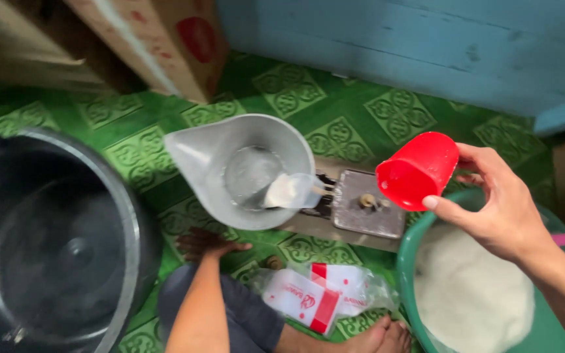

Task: Manually weighing and packaging sugar into small plastic bags using a cup, a funnel, and a scale.

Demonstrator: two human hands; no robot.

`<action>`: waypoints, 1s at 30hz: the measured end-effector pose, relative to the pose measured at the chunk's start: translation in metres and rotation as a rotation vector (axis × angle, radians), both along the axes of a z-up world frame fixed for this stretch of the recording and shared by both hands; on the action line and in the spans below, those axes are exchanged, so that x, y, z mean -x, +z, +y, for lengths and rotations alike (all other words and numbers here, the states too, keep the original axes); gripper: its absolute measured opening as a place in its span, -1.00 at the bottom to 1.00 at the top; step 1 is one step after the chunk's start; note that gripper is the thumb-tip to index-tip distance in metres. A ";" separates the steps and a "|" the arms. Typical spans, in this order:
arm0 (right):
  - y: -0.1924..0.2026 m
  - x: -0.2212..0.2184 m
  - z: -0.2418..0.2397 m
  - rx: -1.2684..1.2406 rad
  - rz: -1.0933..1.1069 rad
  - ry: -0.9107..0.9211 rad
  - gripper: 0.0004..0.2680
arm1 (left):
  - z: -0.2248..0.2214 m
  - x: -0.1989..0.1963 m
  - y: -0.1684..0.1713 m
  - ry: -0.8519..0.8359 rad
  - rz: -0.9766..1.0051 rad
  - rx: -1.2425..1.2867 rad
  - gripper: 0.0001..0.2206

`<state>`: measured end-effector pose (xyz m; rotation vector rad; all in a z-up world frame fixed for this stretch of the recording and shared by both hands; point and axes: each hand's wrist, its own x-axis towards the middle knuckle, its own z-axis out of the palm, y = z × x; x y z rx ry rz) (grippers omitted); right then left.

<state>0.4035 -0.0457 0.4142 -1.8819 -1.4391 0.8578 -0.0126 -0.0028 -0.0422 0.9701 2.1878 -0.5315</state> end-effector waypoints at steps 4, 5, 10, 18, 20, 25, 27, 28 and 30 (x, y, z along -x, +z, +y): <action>0.000 0.035 0.018 -0.114 -0.255 0.133 -0.43 | 0.000 -0.006 0.010 -0.007 0.002 -0.006 0.69; 0.000 0.044 0.022 -0.127 -0.276 0.148 -0.42 | 0.002 -0.007 0.015 0.006 -0.022 -0.010 0.69; -0.012 0.070 0.035 -0.192 -0.342 0.222 -0.40 | 0.000 -0.010 0.031 -0.030 -0.070 -0.009 0.67; -0.026 0.090 0.044 -0.264 -0.403 0.289 -0.42 | 0.000 -0.010 0.041 -0.027 -0.146 -0.015 0.62; -0.027 0.093 0.046 -0.266 -0.444 0.299 -0.40 | 0.001 -0.010 0.043 -0.014 -0.155 -0.006 0.62; -0.026 0.100 0.048 -0.239 -0.466 0.299 -0.40 | 0.000 -0.010 0.038 -0.017 -0.165 -0.018 0.63; -0.027 0.100 0.049 -0.247 -0.478 0.301 -0.40 | 0.000 -0.010 0.041 -0.009 -0.173 -0.015 0.62; -0.028 0.099 0.049 -0.254 -0.478 0.304 -0.40 | 0.001 -0.010 0.042 -0.009 -0.167 -0.009 0.62; -0.029 0.099 0.049 -0.261 -0.479 0.305 -0.40 | 0.001 -0.010 0.044 -0.012 -0.162 -0.004 0.62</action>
